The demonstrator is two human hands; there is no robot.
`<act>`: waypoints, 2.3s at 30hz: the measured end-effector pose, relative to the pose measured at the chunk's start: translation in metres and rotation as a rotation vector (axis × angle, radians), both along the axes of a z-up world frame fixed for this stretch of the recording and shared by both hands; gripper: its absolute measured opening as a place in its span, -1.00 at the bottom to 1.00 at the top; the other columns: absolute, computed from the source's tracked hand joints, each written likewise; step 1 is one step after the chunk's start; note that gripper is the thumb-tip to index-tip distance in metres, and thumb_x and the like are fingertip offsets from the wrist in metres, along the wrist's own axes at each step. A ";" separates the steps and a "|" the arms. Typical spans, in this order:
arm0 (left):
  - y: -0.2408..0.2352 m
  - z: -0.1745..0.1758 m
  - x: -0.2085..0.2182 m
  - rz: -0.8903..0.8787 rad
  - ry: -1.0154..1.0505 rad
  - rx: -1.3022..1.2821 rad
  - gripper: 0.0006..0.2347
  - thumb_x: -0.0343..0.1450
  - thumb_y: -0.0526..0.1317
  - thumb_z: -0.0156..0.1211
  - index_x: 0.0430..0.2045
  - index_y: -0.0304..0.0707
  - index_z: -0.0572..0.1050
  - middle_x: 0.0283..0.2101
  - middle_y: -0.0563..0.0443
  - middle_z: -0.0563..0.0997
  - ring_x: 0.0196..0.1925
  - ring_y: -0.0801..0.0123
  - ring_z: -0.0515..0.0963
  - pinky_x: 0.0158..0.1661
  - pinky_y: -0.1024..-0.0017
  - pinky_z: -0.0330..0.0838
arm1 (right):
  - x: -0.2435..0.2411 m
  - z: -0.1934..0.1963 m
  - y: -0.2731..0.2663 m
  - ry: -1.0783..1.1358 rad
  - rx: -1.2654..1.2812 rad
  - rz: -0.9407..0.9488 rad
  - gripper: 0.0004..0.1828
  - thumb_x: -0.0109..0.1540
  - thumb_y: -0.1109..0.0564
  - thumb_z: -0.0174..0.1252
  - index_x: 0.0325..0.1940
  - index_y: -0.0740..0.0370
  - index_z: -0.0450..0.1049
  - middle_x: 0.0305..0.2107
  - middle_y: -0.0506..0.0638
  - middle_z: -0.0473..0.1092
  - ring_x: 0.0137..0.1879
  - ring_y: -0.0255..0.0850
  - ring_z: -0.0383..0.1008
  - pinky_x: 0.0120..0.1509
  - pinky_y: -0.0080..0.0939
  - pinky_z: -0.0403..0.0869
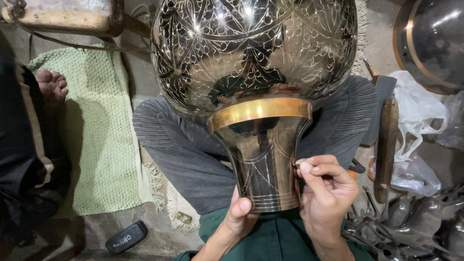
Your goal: The person sits on the floor and uses a small hand tool to engrave geometric patterns onto the neck of a large, polished metal vase. They hold the vase steady with one hand while carefully carving lines with the other, occasionally rotating the vase to access different sections.
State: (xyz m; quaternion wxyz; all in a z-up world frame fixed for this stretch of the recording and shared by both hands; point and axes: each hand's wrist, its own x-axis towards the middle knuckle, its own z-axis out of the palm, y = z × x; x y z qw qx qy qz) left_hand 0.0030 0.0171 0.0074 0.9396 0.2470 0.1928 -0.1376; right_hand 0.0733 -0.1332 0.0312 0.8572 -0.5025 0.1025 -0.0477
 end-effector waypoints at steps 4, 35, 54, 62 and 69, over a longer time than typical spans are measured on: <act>0.001 -0.004 -0.002 -0.009 0.047 0.017 -0.05 0.14 0.13 0.47 0.38 -0.35 0.10 0.25 -0.15 0.41 0.30 0.13 0.42 0.31 0.12 0.28 | -0.004 0.000 -0.001 -0.002 -0.036 -0.002 -0.81 0.26 0.55 0.20 -0.24 0.35 0.52 -0.20 0.17 0.50 -0.07 -0.16 0.59 0.07 -0.29 0.60; 0.002 0.005 0.004 -0.040 0.025 0.046 -0.06 0.15 0.17 0.45 0.36 -0.35 0.13 0.22 -0.18 0.41 0.27 0.12 0.43 0.27 0.10 0.32 | -0.020 0.016 0.001 -0.153 -0.315 0.021 -0.83 0.25 0.54 0.24 -0.33 0.40 0.49 -0.24 0.16 0.47 -0.12 -0.18 0.59 0.13 -0.29 0.62; 0.002 0.011 0.007 -0.004 -0.040 0.004 -0.12 0.21 0.13 0.43 0.33 -0.43 0.16 0.19 -0.16 0.45 0.23 0.20 0.47 0.24 0.20 0.35 | -0.026 0.043 0.008 -0.280 -0.547 0.054 -0.78 0.18 0.54 0.28 -0.31 0.32 0.46 -0.30 0.12 0.48 -0.24 -0.25 0.61 -0.08 -0.39 0.64; -0.001 -0.001 0.001 0.016 -0.005 -0.005 -0.12 0.18 0.11 0.44 0.33 -0.39 0.15 0.19 -0.12 0.45 0.22 0.24 0.48 0.25 0.23 0.36 | -0.017 0.052 -0.004 -0.238 -0.708 0.162 -0.82 0.11 0.51 0.32 -0.37 0.37 0.50 -0.31 0.16 0.51 -0.28 -0.23 0.60 -0.19 -0.42 0.59; -0.005 -0.013 -0.001 0.052 -0.065 -0.056 -0.19 0.22 0.09 0.46 0.27 -0.47 0.25 0.12 -0.11 0.51 0.16 0.27 0.52 0.22 0.26 0.40 | 0.046 0.067 -0.006 -0.149 -0.551 0.456 -0.90 0.15 0.47 0.28 -0.36 0.40 0.53 -0.27 0.15 0.51 -0.14 -0.19 0.63 0.06 -0.26 0.67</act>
